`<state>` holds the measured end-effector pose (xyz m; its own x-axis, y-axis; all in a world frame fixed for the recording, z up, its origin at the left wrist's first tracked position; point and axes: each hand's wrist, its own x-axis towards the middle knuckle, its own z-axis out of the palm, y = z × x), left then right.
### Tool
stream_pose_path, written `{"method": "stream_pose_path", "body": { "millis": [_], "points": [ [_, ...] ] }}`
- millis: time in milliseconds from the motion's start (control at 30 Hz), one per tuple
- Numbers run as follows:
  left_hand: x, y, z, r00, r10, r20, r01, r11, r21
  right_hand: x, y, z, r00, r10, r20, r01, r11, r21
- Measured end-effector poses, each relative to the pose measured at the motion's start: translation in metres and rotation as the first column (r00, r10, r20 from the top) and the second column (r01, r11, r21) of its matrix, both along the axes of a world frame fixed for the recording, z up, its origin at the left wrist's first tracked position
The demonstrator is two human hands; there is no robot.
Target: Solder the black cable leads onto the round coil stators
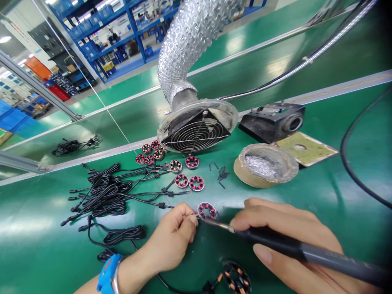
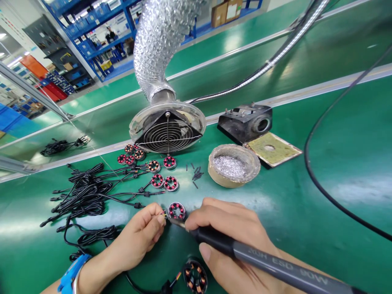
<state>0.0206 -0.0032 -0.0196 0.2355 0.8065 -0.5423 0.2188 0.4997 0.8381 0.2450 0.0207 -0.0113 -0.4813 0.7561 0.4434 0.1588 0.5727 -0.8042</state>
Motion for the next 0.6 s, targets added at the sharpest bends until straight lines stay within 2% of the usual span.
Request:
{"method": "stream_pose_path", "body": {
  "millis": [167, 300, 433, 600],
  "points": [
    [-0.001, -0.001, -0.001, 1.000, -0.014, -0.028, 0.014, 1.000, 0.011, -0.005, -0.008, 0.001, 0.997, -0.072, 0.003, 0.072, 0.997, 0.018],
    [-0.002, 0.000, -0.001, 0.999, -0.024, -0.029, 0.024, 1.000, 0.017, -0.004, -0.010, -0.004, 1.000, -0.004, 0.030, 0.000, 0.994, 0.112],
    [-0.001, 0.000, 0.000, 0.999, -0.028, -0.033, 0.029, 0.999, 0.015, -0.004, -0.013, -0.008, 0.996, -0.018, 0.082, 0.005, 0.986, 0.164],
    [0.000, 0.000, 0.002, 0.999, -0.033, -0.035, 0.033, 0.999, 0.014, -0.004, -0.016, -0.004, 0.996, -0.054, 0.072, 0.039, 0.978, 0.203]
  ]
}}
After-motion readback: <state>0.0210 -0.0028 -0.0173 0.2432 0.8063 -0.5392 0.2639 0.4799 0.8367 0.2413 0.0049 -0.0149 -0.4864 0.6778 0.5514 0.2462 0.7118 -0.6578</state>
